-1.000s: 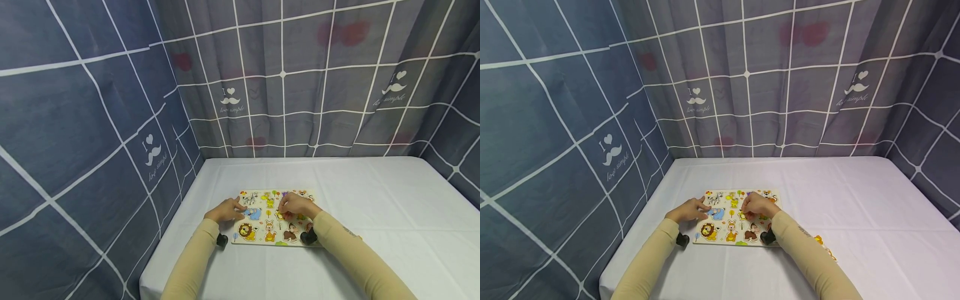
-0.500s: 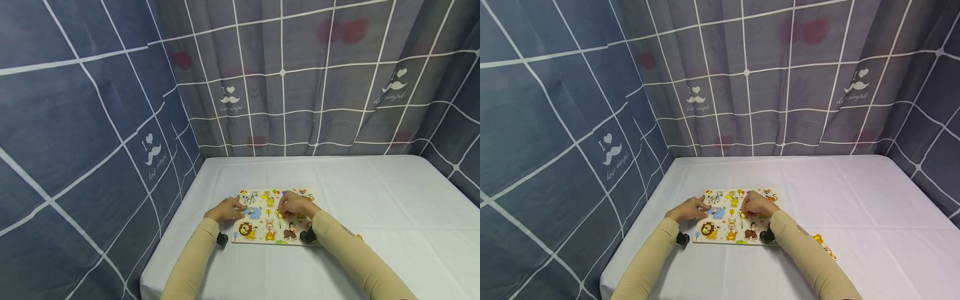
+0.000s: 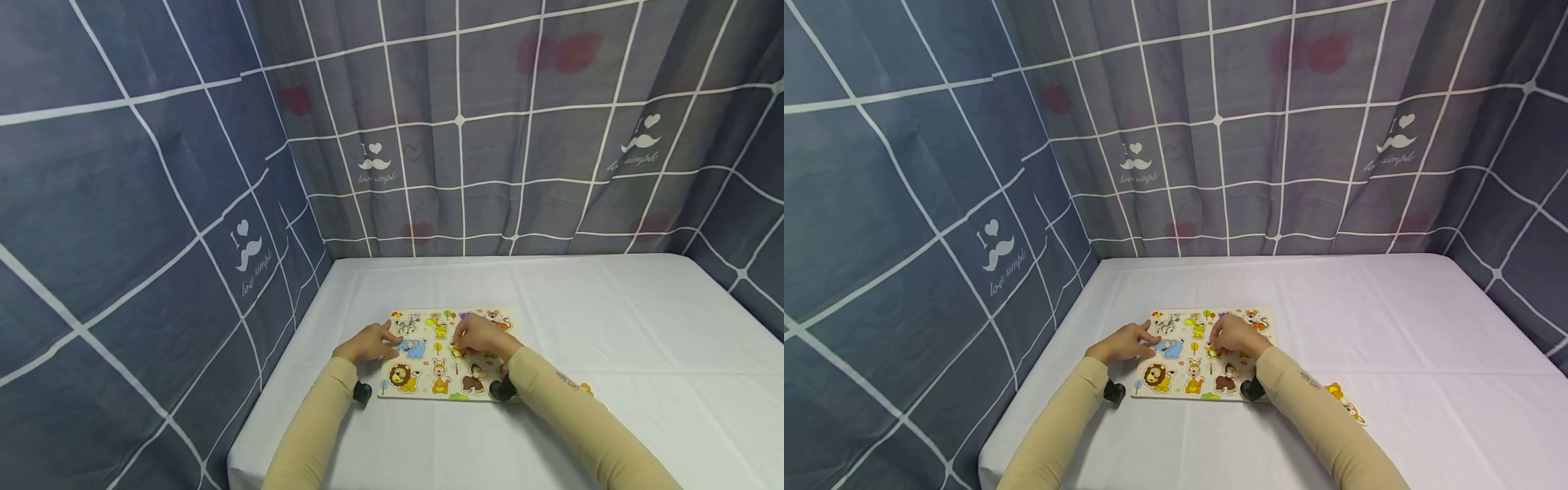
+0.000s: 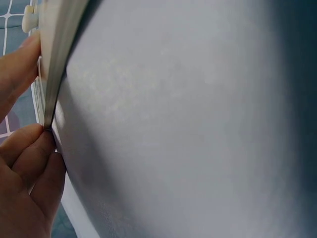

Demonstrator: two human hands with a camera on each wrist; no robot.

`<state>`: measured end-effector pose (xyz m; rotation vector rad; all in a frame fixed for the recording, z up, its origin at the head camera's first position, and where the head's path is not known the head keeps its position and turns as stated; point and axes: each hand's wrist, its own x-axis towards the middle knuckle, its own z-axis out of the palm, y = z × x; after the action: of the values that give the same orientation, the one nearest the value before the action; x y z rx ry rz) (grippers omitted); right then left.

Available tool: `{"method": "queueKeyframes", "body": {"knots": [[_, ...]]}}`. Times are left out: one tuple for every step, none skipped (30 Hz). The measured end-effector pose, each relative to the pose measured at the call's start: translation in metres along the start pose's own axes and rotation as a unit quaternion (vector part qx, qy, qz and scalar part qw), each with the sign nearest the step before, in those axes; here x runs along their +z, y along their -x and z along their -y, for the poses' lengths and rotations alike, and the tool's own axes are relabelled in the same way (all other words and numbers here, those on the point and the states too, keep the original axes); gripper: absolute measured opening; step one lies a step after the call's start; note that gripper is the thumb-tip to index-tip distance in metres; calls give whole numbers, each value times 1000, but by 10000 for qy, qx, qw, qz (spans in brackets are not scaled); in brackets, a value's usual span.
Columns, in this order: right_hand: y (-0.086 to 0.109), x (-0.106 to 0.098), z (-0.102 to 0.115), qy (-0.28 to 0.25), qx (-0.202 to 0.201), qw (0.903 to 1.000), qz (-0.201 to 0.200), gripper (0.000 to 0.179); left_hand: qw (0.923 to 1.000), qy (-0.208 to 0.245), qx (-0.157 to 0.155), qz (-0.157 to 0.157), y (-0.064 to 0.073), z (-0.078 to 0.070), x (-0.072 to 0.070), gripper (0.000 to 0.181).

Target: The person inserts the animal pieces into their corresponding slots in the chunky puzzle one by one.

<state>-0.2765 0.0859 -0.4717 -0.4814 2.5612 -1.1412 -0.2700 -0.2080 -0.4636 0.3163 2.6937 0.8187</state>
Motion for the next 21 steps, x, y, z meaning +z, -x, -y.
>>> {"method": "queueKeyframes", "body": {"knots": [[1, 1, 1, 56, 28, 10000, -50, 10, 10000, 2, 9, 2, 0, 0, 0, 39], [1, 1, 2, 137, 38, 9998, -102, 10, 10000, 4, -1, -3, 0, 0, 0, 39], [2, 2, 2, 208, 28, 9997, -138, 10, 10000, 1, 4, -5, 0, 0, 1, 39], [2, 3, 3, 260, 37, 9995, -171, 10, 10000, -3, 4, -4, 0, 0, 1, 40], [2, 3, 3, 301, 26, 9993, -208, 9, 10000, 2, 6, -2, 0, -1, 1, 40], [3, 3, 3, 341, -1, 9991, -245, 9, 10000, -5, 16, -2, -1, 0, 1, 40], [3, 3, 3, 402, -19, 9988, -277, 7, 10000, -13, 29, -1, -1, 0, 1, 40], [4, 3, 2, 476, -76, 9984, -304, 6, 10000, -25, 41, 0, -2, 0, 1, 41], [4, 3, 1, 549, -122, 9979, -324, 5, 10000, -40, 65, 7, -2, 0, 1, 41], [5, 2, 1, 595, -159, 9975, -335, 4, 10000, -56, 70, 13, -2, 0, 0, 41], [5, 2, 0, 645, -191, 9972, -331, 4, 9999, -73, 76, 18, -2, 0, 0, 41], [6, 1, 0, 668, -199, 9971, -320, 6, 9999, -88, 77, 20, -2, 0, 0, 41], [7, 1, 0, 685, -202, 9970, -310, 7, 9999, -91, 74, 23, -2, 0, 0, 41], [8, 1, -1, 673, -202, 9971, -305, 8, 9999, -92, 85, 22, -2, 0, 0, 42], [9, 0, -1, 657, -201, 9972, -298, 7, 9999, -85, 89, 21, -2, 0, -1, 42], [11, -1, -1, 627, -188, 9974, -303, 6, 9999, -81, 80, 20, -2, 0, -1, 42], [12, -1, 0, 575, -147, 9978, -303, 5, 9999, -77, 81, 14, -2, 1, 0, 42], [14, -2, 0, 522, -116, 9981, -306, 6, 9999, -65, 80, 8, -2, 1, 0, 42], [16, -2, 0, 519, -122, 9981, -313, 7, 9999, -69, 76, 7, -2, 1, 0, 42], [18, -3, -1, 491, -96, 9983, -308, 9, 10000, -66, 66, 3, -2, 2, 0, 41], [19, -4, -1, 438, -68, 9986, -287, 10, 10000, -77, 38, -3, -2, 2, 0, 41]]}}
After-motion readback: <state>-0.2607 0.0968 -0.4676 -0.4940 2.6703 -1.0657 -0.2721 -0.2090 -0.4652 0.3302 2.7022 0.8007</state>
